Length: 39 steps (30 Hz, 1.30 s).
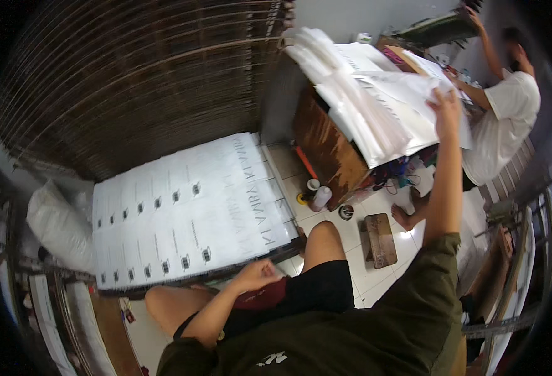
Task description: The person sits on the floor and repeatedly picks up white sheets of paper from a nearby table, then places them onto a large stack on a metal rack. The person continues this repetitive stacking process throughout the clip.
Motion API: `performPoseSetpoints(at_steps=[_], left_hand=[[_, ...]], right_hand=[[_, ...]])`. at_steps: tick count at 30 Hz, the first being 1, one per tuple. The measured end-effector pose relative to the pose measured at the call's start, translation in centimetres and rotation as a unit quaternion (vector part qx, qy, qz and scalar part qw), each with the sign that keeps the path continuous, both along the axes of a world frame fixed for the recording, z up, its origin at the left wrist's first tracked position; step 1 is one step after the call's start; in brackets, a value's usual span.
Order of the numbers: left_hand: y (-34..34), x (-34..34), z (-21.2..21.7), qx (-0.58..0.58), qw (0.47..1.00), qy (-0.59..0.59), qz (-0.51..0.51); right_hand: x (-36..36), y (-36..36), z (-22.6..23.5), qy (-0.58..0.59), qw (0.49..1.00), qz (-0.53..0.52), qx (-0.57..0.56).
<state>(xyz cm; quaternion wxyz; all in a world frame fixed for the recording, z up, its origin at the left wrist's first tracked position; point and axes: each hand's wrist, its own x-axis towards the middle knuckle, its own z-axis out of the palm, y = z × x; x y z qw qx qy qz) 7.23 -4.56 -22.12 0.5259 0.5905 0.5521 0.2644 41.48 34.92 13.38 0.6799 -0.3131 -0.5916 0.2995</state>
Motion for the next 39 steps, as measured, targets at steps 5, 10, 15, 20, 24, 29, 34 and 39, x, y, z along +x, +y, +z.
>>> performPoseSetpoints(at_steps=[5, 10, 15, 20, 24, 29, 34, 39], left_hand=[[5.0, -2.8, 14.1, 0.104, 0.975, -0.155, 0.119], [7.6, -6.9, 26.4, 0.085, 0.886, -0.437, 0.126], [5.3, -10.5, 28.5, 0.095, 0.854, -0.471, 0.198], [5.0, -17.1, 26.6, 0.161, 0.776, -0.405, 0.457], [8.8, -22.1, 23.9, 0.125, 0.783, -0.37, 0.483], [15.4, -26.3, 19.0, 0.044, 0.797, -0.33, 0.504], [19.3, -25.9, 18.3, 0.086, 0.8, -0.328, 0.495], [16.5, -21.3, 14.6, 0.13, 0.829, -0.239, 0.488]], right_hand=[[-8.3, -12.4, 6.8, -0.012, 0.992, 0.122, 0.042], [-13.5, -23.3, 8.1, -0.078, 0.963, 0.248, 0.071], [-19.1, -23.8, 5.7, -0.066, 0.934, 0.35, -0.006], [-24.7, -19.1, 0.4, -0.059, 0.872, 0.445, -0.196], [-29.3, -10.0, -7.4, -0.067, 0.815, 0.457, -0.349], [-34.6, -1.6, -14.8, -0.088, 0.799, 0.389, -0.451], [-35.4, 2.8, -17.0, -0.079, 0.826, 0.382, -0.407], [-31.0, -1.2, -19.3, -0.112, 0.833, 0.391, -0.375]])
